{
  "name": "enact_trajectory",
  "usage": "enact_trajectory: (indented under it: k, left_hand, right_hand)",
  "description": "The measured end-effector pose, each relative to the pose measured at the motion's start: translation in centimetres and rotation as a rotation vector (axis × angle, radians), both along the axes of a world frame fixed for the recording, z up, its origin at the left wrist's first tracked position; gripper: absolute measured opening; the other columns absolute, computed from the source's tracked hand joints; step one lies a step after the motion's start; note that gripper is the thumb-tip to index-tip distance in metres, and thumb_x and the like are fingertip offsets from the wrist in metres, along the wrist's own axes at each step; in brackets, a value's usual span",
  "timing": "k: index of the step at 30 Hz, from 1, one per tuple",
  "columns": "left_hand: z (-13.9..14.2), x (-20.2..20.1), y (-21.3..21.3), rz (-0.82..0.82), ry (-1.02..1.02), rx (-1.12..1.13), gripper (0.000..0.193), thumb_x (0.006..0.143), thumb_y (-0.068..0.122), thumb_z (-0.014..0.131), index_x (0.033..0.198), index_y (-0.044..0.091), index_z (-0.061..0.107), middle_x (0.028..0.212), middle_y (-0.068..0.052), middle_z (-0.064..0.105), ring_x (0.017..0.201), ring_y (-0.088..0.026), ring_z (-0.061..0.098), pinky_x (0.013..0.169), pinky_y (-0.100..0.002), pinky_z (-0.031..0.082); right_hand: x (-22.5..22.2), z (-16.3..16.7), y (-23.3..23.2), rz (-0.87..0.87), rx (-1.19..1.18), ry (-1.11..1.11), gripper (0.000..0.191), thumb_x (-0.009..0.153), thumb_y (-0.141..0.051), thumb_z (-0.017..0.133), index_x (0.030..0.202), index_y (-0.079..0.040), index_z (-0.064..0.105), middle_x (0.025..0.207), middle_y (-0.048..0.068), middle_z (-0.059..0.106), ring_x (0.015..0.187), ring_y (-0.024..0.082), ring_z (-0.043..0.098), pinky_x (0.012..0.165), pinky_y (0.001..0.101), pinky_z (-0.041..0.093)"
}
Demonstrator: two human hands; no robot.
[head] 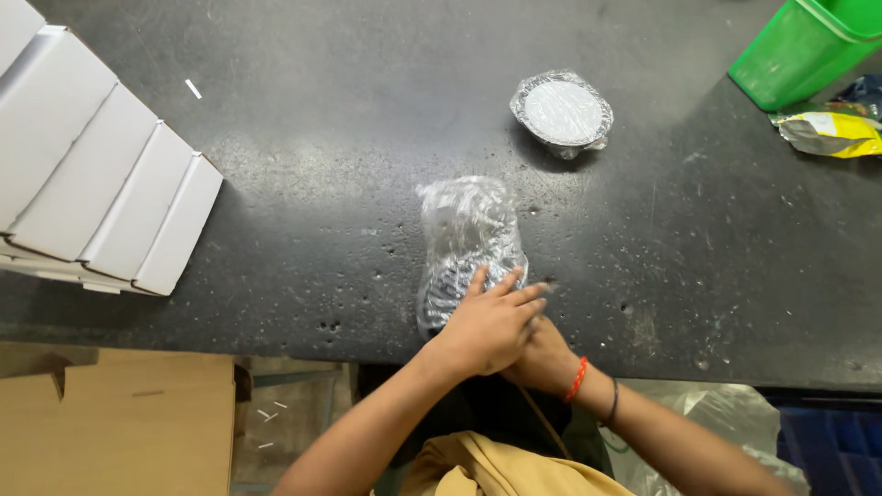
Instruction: The person wraps several round black objects in plastic wrap and places them into white cardboard boxes. They assemble the boxes from flat sheets, insert the wrapped items, and close the flaps.
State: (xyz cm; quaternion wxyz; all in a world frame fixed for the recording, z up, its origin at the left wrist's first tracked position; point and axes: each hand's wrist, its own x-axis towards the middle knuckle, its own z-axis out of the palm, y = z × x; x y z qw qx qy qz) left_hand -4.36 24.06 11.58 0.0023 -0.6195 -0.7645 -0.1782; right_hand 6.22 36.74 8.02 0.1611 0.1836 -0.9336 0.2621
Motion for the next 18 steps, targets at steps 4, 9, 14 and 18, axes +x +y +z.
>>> enact_trajectory:
  k: [4, 9, 14, 18]
  left_hand:
    - [-0.7, -0.3, -4.7, 0.287, 0.048, 0.281, 0.048, 0.091, 0.041, 0.068, 0.132, 0.018, 0.064, 0.154, -0.008, 0.050, 0.145, -0.036, 0.043, 0.115, -0.066, 0.029]
    - [-1.4, -4.0, -8.3, 0.453, -0.192, 0.376, 0.072, 0.079, 0.044, 0.081, 0.141, 0.015, 0.059, 0.145, -0.013, 0.054, 0.128, -0.036, 0.052, 0.105, -0.049, 0.045]
    - [-3.5, -8.5, -6.4, 0.551, -0.174, 0.317, 0.072, 0.077, 0.049, 0.081, 0.136, 0.015, 0.060, 0.131, -0.011, 0.061, 0.109, -0.037, 0.065, 0.089, -0.047, 0.054]
    - [-5.4, -13.2, -2.9, 0.702, -0.069, 0.290, 0.027, 0.091, 0.030, 0.071, 0.111, 0.014, 0.063, 0.108, -0.010, 0.071, 0.085, -0.037, 0.072, 0.072, -0.049, 0.058]
  right_hand:
    - [0.8, -0.1, -2.1, -0.122, 0.101, -0.025, 0.066, 0.082, -0.042, 0.078, 0.126, 0.003, 0.059, 0.135, 0.023, 0.056, 0.137, 0.041, 0.041, 0.116, 0.0575, 0.023]
    - [-1.2, 1.9, -3.8, -0.280, 0.103, 0.043, 0.041, 0.091, -0.029, 0.069, 0.122, -0.004, 0.062, 0.148, 0.016, 0.056, 0.146, 0.036, 0.039, 0.121, 0.0576, 0.020]
    - [-6.9, -0.6, -1.3, -0.403, 0.212, 0.101, 0.045, 0.096, -0.029, 0.064, 0.131, -0.001, 0.060, 0.147, 0.015, 0.055, 0.147, 0.035, 0.039, 0.123, 0.0598, 0.020]
    - [-13.8, -4.0, 1.7, -0.505, 0.263, 0.103, 0.052, 0.097, -0.037, 0.064, 0.137, -0.004, 0.058, 0.151, 0.017, 0.049, 0.150, 0.036, 0.034, 0.122, 0.0611, 0.017]
